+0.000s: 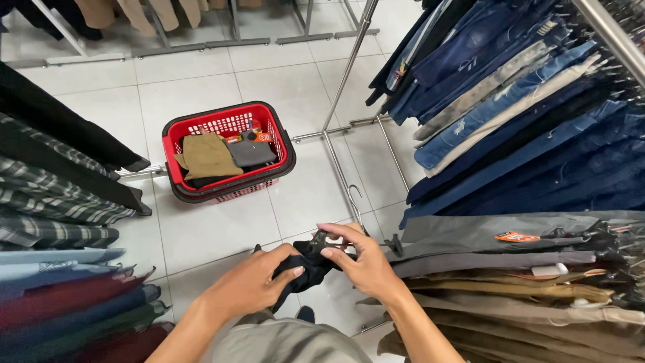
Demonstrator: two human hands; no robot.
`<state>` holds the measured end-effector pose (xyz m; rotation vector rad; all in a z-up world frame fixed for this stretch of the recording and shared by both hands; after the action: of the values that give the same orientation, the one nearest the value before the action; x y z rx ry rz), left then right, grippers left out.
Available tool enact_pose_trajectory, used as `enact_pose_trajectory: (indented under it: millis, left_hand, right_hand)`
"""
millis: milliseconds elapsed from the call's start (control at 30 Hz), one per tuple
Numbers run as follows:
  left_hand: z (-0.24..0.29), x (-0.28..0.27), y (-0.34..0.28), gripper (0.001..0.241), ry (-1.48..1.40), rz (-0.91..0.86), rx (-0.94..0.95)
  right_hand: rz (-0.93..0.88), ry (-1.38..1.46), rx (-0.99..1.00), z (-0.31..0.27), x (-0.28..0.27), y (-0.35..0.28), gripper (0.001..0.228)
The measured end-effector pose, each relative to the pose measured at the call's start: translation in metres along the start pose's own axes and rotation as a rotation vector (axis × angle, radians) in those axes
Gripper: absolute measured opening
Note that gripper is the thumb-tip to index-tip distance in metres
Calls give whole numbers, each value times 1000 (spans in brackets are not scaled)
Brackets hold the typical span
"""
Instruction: The person takes grey pants and black pants from a red shopping basket, unfolds them to check the fabric, and then hangs both pairs of pants on a garment rack among other clothing items.
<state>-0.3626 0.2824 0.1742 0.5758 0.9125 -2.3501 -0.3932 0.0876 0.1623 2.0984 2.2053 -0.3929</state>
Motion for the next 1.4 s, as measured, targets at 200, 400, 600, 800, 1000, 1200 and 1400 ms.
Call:
enact_pose_trajectory:
  millis: [200, 400, 600, 800, 1000, 1200, 1400]
  left_hand:
    - [-4, -2, -6, 26, -26, 37, 46]
    - [-6, 0, -11, 27, 2, -8, -21]
    - [1, -9, -15, 23, -27, 20, -37]
    - [5, -6, -14, 21, -77, 40, -9]
    - [17, -3, -15, 28, -127, 16, -11]
    - [21, 3, -10, 37, -174, 85, -99]
    - [8, 6, -5, 26, -154, 291, 103]
  right_hand:
    - [-30, 67, -82, -5, 10, -4, 28]
    - [39, 207, -156, 8, 8, 1, 23]
    - [-16, 256, -257, 13, 11, -2, 21]
    - [-50, 268, -167, 8, 18, 0, 20]
    - [-127, 283, -75, 24, 16, 4, 26]
    - [-173, 287, -111, 4, 18, 2, 31]
    - [-231, -329, -136, -18, -7, -3, 34]
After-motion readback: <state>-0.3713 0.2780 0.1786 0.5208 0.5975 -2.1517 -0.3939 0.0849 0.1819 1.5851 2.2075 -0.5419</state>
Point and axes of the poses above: each hand's wrist, its own y-axis towards the middle knuckle, its own x-axis out of the palm, z = x × y, the point moved 3 cm from there along y, towards the middle knuckle, and after that the axes turned 8 degrees about y, right-handed, at the moved point
